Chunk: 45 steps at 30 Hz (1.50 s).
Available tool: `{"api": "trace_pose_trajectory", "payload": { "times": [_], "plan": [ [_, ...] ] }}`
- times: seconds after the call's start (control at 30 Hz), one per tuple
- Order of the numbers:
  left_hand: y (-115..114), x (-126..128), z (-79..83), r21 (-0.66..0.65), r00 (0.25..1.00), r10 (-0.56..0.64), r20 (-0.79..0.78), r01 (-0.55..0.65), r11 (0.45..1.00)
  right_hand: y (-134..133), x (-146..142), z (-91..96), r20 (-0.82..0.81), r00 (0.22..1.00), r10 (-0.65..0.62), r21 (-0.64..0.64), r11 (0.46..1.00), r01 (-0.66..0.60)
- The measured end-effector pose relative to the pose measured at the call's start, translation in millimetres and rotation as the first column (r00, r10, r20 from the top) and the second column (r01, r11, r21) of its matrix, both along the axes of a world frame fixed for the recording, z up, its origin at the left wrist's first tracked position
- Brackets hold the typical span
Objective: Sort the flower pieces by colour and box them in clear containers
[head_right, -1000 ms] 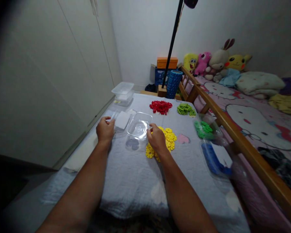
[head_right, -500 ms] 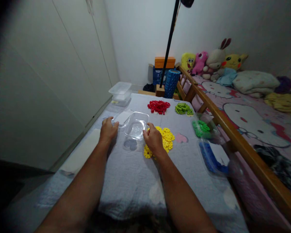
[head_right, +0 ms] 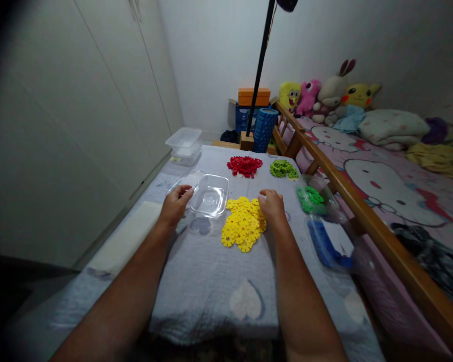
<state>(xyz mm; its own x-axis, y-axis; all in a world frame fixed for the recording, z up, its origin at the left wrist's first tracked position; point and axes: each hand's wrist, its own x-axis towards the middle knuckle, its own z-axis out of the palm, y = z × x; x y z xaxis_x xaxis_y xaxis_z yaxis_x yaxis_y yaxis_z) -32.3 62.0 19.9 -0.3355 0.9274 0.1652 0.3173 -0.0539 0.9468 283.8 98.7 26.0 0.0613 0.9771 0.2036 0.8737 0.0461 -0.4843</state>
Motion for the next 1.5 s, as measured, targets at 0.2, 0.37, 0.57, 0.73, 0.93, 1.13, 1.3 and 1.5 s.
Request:
{"api": "trace_pose_trajectory", "payload": {
  "times": [0.2, 0.37, 0.57, 0.73, 0.93, 1.13, 1.3, 1.5],
  "plan": [
    [-1.9, 8.9, -0.2, -0.099, 0.971, -0.079, 0.224, 0.103, 0.990, -1.2, 4.7, -18.4, 0.208, 0.978, 0.034, -0.160, 0.987, -0.001],
    [-1.1, 11.0, 0.2, -0.127, 0.959, -0.105, 0.264, 0.142, 0.982, -7.1, -2.0, -15.5, 0.254, 0.967, 0.032, -0.142, 0.990, 0.005],
    [-2.1, 11.4, 1.1, -0.122, 0.946, -0.104, 0.309, 0.148, 0.981, -15.0, -9.8, -6.6, 0.133, 0.991, -0.028, 0.127, 0.992, 0.011],
    [-5.5, 11.6, 0.6, -0.137, 0.953, -0.096, 0.288, 0.140, 0.981, -31.6, -43.6, 2.4, -0.142, 0.953, 0.267, 0.337, 0.918, -0.207],
    [-6.5, 12.4, -4.4, -0.142, 0.951, -0.084, 0.299, 0.131, 0.981, -51.0, -80.4, 4.4, -0.180, 0.892, 0.414, 0.308, 0.885, -0.349],
    [-4.2, 17.6, -11.3, -0.125, 0.927, -0.050, 0.373, 0.104, 0.987, -54.7, -88.0, 1.4, -0.124, 0.889, 0.441, 0.186, 0.890, -0.415],
    [-7.6, 24.1, -9.5, -0.118, 0.925, -0.019, 0.379, 0.069, 0.991, -55.8, -91.6, -2.4, -0.085, 0.895, 0.438, 0.144, 0.894, -0.424],
    [-8.1, 25.7, -10.3, -0.112, 0.937, 0.004, 0.350, 0.038, 0.993, -53.5, -88.5, -3.4, -0.038, 0.915, 0.401, 0.165, 0.906, -0.390]
  ]
}}
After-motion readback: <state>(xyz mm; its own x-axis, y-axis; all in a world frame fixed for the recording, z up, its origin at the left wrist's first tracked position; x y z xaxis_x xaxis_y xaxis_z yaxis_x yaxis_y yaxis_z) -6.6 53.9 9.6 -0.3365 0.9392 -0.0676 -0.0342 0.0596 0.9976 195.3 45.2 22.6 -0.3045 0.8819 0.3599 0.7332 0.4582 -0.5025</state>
